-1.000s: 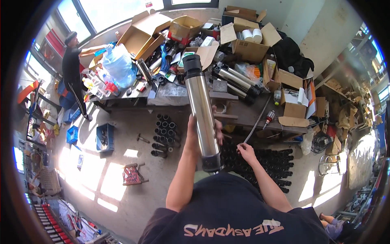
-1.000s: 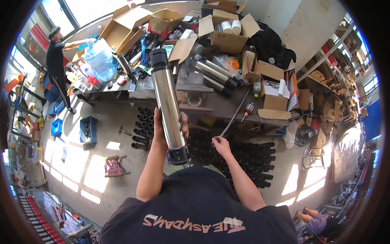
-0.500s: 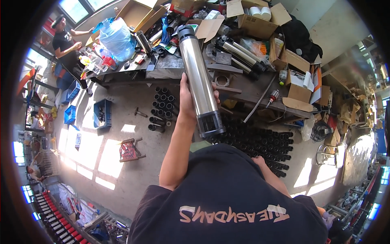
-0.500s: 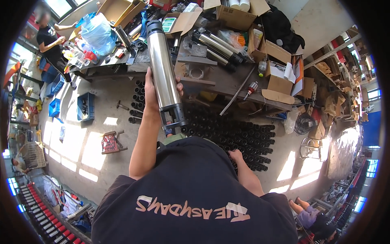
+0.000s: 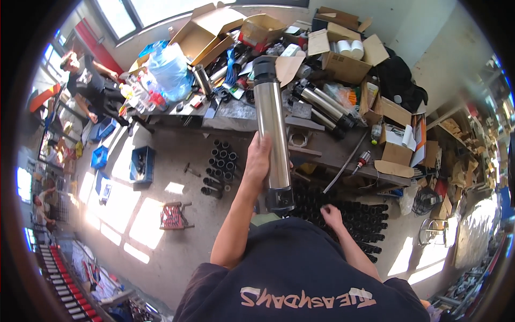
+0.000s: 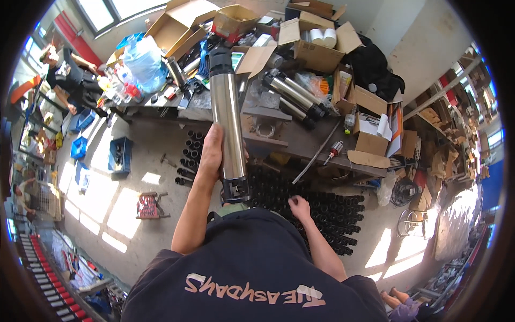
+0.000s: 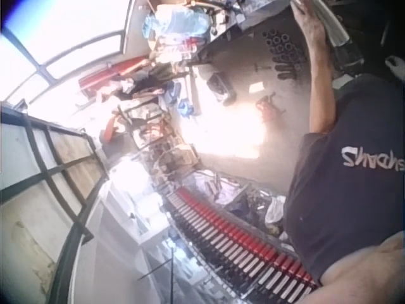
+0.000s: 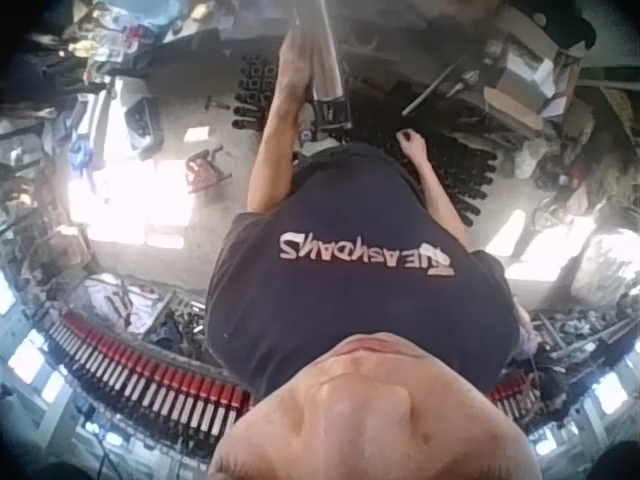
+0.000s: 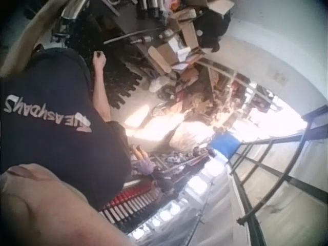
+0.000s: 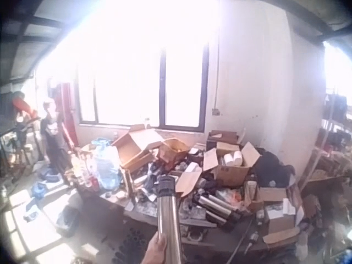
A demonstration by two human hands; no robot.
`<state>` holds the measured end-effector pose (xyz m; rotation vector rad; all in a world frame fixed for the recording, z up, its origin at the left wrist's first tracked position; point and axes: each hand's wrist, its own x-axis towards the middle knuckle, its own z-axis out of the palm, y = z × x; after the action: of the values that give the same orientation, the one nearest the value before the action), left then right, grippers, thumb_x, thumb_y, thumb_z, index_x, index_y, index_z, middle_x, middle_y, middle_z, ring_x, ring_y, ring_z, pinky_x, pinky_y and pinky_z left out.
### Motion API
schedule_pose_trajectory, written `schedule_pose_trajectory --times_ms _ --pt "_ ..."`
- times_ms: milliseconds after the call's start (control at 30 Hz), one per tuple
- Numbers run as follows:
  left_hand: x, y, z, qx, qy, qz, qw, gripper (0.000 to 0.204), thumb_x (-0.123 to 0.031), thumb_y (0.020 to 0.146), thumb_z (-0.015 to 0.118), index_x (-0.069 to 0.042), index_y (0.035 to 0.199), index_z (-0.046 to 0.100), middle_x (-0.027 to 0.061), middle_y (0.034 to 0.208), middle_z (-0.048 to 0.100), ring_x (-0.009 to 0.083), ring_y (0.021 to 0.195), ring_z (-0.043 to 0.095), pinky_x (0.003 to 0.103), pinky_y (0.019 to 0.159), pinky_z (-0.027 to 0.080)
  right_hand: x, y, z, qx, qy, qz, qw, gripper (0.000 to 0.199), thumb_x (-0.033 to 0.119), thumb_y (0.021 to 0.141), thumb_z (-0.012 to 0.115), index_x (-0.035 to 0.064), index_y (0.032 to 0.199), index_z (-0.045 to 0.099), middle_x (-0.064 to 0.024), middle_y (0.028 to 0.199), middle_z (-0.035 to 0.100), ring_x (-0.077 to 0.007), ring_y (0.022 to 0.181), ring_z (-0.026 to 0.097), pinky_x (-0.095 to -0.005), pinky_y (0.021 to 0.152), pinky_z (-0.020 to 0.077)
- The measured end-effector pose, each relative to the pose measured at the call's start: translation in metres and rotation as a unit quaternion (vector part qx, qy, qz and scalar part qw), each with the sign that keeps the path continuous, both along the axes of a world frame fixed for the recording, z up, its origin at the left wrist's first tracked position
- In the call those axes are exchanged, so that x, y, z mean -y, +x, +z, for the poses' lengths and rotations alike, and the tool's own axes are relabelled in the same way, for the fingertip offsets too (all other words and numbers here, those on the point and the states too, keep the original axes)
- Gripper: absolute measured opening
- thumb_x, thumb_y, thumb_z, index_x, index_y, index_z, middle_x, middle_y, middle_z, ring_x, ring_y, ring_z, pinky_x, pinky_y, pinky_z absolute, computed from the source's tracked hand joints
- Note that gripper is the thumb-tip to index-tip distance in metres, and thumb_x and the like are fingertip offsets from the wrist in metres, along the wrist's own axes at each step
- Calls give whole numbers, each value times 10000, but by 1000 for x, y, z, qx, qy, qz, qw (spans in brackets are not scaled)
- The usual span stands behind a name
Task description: The person assembles metal cylinders at a workbench by fitting end caps onto the cylinders and tightening them using a long metal bar.
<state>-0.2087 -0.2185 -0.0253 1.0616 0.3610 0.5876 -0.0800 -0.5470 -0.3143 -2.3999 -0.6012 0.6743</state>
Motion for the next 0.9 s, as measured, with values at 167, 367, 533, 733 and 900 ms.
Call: schedule_pose_trajectory --times_ms 167,367,533,733,900 --pt "10 -48 -14 -45 55 19 997 602 -150 738 878 -38 1199 508 67 991 643 132 891 615 275 783 531 -161 -7 243 -130 373 59 917 417 163 946 683 11 1308 541 -62 1099 648 -100 763 584 -247 729 490" --pt "8 -111 -126 -301 237 -57 922 677 -166 613 877 -58 1208 573 156 1022 681 253 917 666 370 859 532 -239 -49 320 166 271 329 889 637 185 702 831 106 1286 589 -123 1058 642 -276 735 667 -391 661 555" --pt "-24 -187 -302 -459 430 -85 773 773 -241 609 856 -112 1299 533 164 1254 566 405 1088 565 493 918 485 -296 -116 137 1 -52 316 947 479 325 720 812 51 1042 587 -147 1007 600 -385 871 658 -478 740 563" --pt "-184 -275 -516 -713 231 -74 657 726 -368 750 783 37 1281 499 277 1225 592 454 1142 568 504 961 488 -335 -179 -195 -73 -224 84 968 613 352 742 806 52 1172 488 -216 1151 542 -443 957 642 -520 807 546" --pt "-298 -322 -636 -762 233 -1 604 729 -411 748 814 58 1227 526 283 1188 616 463 1113 587 507 957 490 -382 -189 -357 6 -210 -136 968 617 338 755 808 43 1172 461 -239 1217 507 -483 1010 620 -543 875 520"
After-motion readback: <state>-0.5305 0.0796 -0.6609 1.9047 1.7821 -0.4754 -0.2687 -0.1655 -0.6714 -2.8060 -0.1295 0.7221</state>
